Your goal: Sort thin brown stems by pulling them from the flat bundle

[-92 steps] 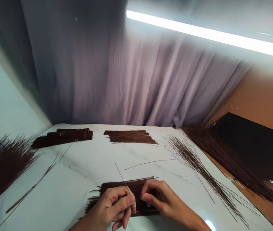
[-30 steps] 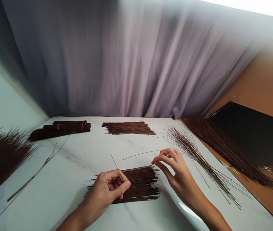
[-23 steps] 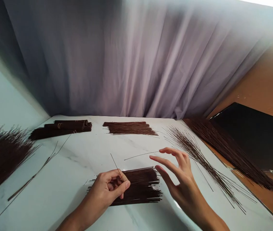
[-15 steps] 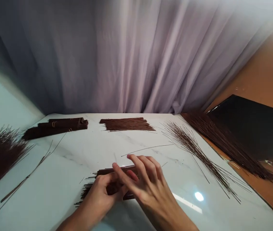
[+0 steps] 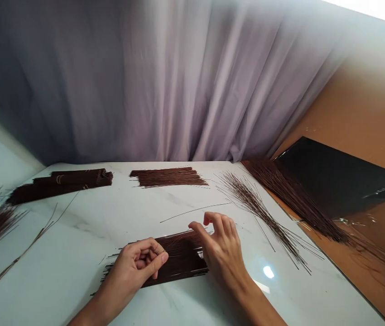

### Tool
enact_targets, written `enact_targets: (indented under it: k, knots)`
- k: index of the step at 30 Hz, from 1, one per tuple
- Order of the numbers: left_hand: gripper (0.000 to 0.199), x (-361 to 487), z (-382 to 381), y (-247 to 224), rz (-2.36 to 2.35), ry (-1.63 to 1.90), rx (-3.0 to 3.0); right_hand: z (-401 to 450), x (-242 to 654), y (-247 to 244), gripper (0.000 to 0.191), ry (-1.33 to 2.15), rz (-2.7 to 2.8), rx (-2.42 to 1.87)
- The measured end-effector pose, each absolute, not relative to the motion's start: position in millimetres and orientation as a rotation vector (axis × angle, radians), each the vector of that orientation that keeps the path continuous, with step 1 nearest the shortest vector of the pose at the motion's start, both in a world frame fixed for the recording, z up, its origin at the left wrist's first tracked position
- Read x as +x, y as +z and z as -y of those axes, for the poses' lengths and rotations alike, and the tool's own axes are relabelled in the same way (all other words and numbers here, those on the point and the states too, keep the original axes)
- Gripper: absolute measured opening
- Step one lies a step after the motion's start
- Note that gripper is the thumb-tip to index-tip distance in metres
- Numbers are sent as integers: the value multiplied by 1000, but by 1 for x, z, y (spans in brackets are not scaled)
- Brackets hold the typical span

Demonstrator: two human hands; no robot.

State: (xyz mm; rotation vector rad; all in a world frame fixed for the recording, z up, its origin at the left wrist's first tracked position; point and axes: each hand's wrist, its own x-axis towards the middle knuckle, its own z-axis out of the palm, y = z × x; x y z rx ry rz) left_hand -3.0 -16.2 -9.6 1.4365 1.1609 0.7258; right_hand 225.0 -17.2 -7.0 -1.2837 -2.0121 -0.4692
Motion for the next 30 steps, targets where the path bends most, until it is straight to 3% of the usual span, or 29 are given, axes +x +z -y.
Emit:
enact_targets:
  k: [10, 13, 15, 19, 23, 26, 30]
  knots:
    - [31, -8, 12, -4, -1138, 675, 1461, 15, 239, 9, 36, -251, 1818, -1245]
    - [31, -7, 13, 3, -1146, 668, 1420, 20, 249, 16, 24, -121, 1547, -1400]
    - [31, -6, 15, 9, -1136, 670, 1396, 21, 253, 13, 28, 181, 1388, -1552]
    - [32, -5, 16, 15, -1082, 658, 1365, 21, 240, 4, 58, 1039, 1215, -1443]
    - [32, -4, 18, 15, -1016, 747, 1345, 28, 209, 3, 53, 1412, 1294, -1248]
    - [30, 0, 23, 13, -995, 908, 1218, 41, 186, 0, 47, 1471, 1472, -1136]
    - [32, 9, 30, 10, -1031, 1036, 966, 58, 159, -17, 42, 1264, 1588, -1078]
